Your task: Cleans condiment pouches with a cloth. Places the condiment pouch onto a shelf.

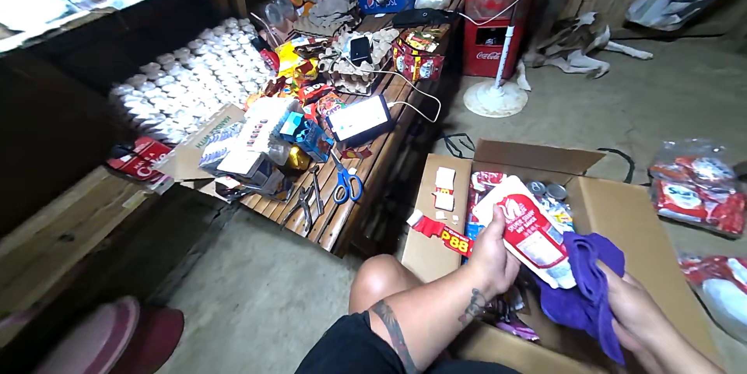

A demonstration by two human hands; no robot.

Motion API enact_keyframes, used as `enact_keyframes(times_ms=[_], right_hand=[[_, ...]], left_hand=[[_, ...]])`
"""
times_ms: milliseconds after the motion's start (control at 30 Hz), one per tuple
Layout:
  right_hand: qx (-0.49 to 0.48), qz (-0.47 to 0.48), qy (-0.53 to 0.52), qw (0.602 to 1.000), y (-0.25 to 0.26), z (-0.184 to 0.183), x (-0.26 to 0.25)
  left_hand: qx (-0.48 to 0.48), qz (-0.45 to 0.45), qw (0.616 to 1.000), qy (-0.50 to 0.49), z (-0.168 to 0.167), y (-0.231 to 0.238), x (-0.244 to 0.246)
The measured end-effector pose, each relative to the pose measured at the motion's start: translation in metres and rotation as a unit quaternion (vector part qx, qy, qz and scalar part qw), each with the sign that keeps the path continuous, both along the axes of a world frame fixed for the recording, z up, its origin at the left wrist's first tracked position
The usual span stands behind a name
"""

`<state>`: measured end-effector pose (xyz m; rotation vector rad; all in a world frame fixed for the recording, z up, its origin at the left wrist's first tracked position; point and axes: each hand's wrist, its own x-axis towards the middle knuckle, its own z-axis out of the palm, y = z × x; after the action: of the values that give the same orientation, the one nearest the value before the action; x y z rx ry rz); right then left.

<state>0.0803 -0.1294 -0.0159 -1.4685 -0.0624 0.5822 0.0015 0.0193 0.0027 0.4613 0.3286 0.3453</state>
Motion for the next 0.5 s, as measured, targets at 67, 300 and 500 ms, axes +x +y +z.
enact_keyframes(times_ms=[67, 300, 500], right_hand=[[0.008, 0.011, -0.024, 1.000, -0.001, -0.002, 0.003], [-0.027, 0.110, -0.006, 0.993, -0.003, 0.038, -0.016], [-0.066, 0.070, -0.007, 0.995, 0.007, 0.070, -0.025]], left_hand=[[-0.001, 0.001, 1.000, -0.010, 0.000, 0.001, 0.000], [0.070, -0.027, 0.997, 0.036, 0.002, -0.005, -0.003], [0.057, -0.034, 0.998, 0.020, -0.001, -0.004, -0.003]])
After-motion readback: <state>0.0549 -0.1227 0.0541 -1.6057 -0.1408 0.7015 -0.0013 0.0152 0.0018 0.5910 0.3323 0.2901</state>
